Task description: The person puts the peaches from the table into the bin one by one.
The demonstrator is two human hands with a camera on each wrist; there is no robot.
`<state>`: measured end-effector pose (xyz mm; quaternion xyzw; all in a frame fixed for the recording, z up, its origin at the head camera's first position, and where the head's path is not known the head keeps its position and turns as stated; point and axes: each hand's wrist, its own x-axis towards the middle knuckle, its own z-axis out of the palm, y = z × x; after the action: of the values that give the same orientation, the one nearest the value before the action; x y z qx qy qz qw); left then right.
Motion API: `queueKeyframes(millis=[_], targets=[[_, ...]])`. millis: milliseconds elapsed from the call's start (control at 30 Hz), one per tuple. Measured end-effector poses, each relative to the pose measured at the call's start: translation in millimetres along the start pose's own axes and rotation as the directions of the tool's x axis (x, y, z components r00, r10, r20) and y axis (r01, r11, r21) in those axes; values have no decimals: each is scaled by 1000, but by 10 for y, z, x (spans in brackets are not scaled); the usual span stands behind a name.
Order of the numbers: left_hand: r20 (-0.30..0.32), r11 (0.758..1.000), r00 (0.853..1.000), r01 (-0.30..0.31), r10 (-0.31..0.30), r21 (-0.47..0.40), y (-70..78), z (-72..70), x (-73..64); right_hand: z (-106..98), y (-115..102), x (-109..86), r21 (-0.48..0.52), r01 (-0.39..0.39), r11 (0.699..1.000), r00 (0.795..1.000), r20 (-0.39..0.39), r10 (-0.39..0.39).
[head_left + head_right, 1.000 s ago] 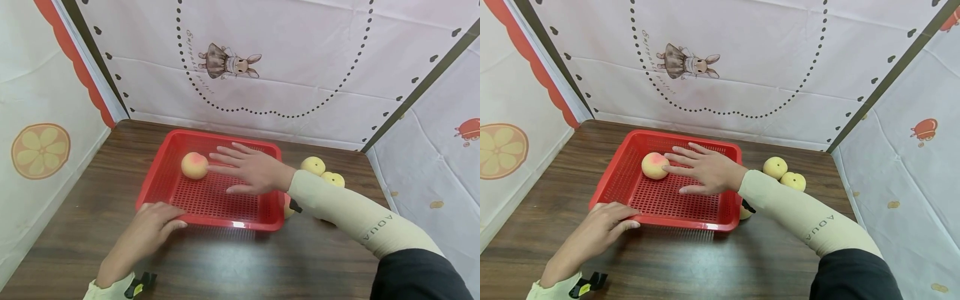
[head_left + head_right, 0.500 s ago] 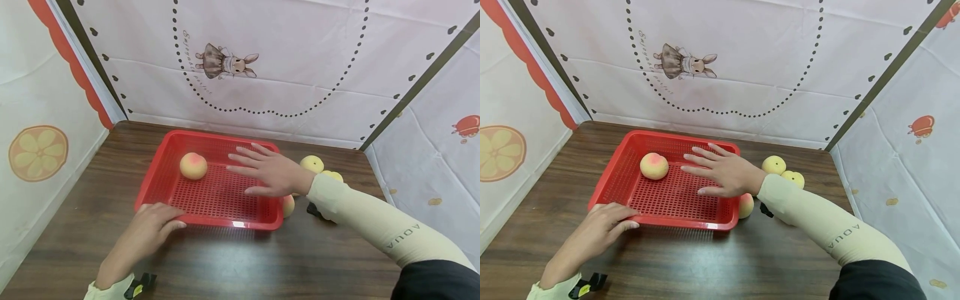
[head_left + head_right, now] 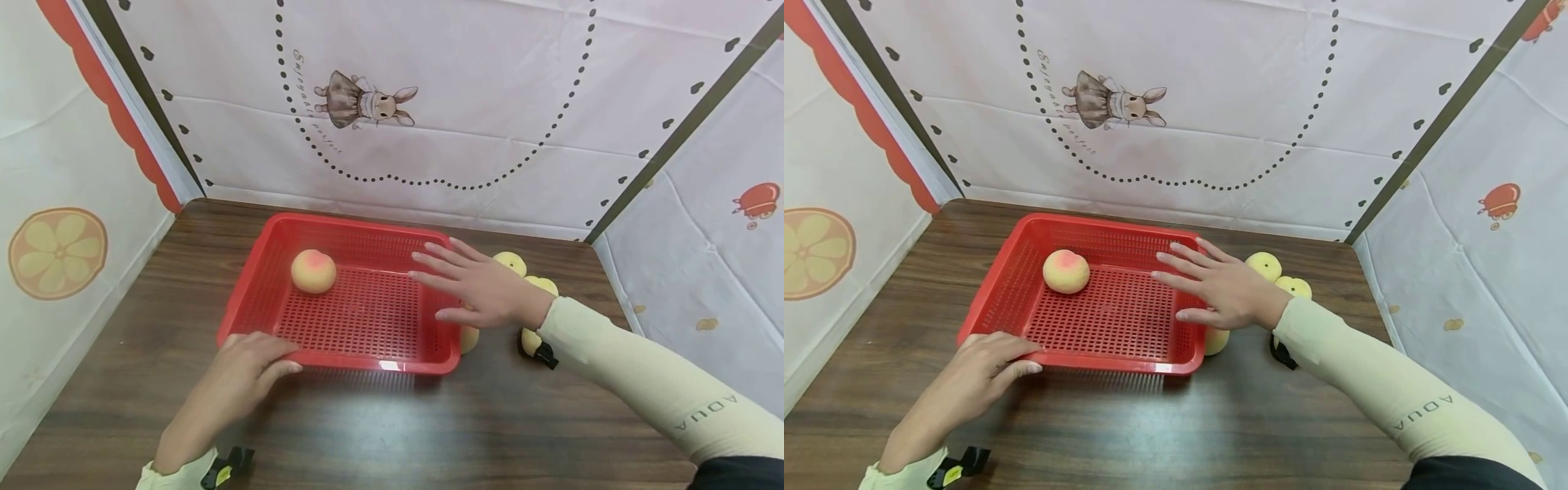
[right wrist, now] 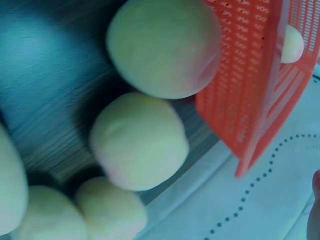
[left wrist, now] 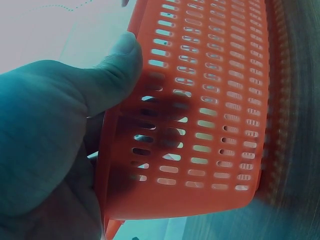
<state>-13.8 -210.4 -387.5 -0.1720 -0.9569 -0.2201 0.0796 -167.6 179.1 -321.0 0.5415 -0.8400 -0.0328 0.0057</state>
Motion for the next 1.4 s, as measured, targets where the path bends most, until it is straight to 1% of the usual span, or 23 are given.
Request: queueKeyframes(millis=[133, 300, 367, 600, 833, 967, 1133, 1300, 1400], targets=[[-13, 1000, 1000, -7, 7, 9, -5, -10, -12, 12, 18, -159, 15, -34, 999, 999, -15, 35], [-13, 1000, 1000, -2, 2, 9, -6, -20, -16, 35, 51, -363, 50, -112, 992, 994, -5, 112], [-14, 1000, 1000, -3, 3, 10, -5, -18, -16, 53, 62, -435, 55, -132, 990, 991, -9, 132], [-6, 1000, 1000, 0, 0, 8, -6, -14, -2, 144, 105, -684, 26, -168, 985, 984, -53, 169], [15, 1000, 1000, 17, -17, 2, -13, -13, 15, 247, 228, -960, -10, -227, 974, 969, -102, 225], [24, 1000, 999, 21, -21, -4, -12, -13, 28, 291, 290, -1129, -10, -277, 961, 954, -121, 274], [7, 1000, 1000, 10, -10, 3, -8, -10, 32, 356, 353, -1334, 25, -351, 936, 929, -121, 351], [-11, 1000, 1000, -10, 10, 9, -4, 17, 22, 452, 395, -1494, 57, -435, 899, 893, -103, 439], [-8, 1000, 1000, -7, 7, 5, -2, 22, 16, 530, 382, -1555, 92, -479, 873, 870, -81, 486]])
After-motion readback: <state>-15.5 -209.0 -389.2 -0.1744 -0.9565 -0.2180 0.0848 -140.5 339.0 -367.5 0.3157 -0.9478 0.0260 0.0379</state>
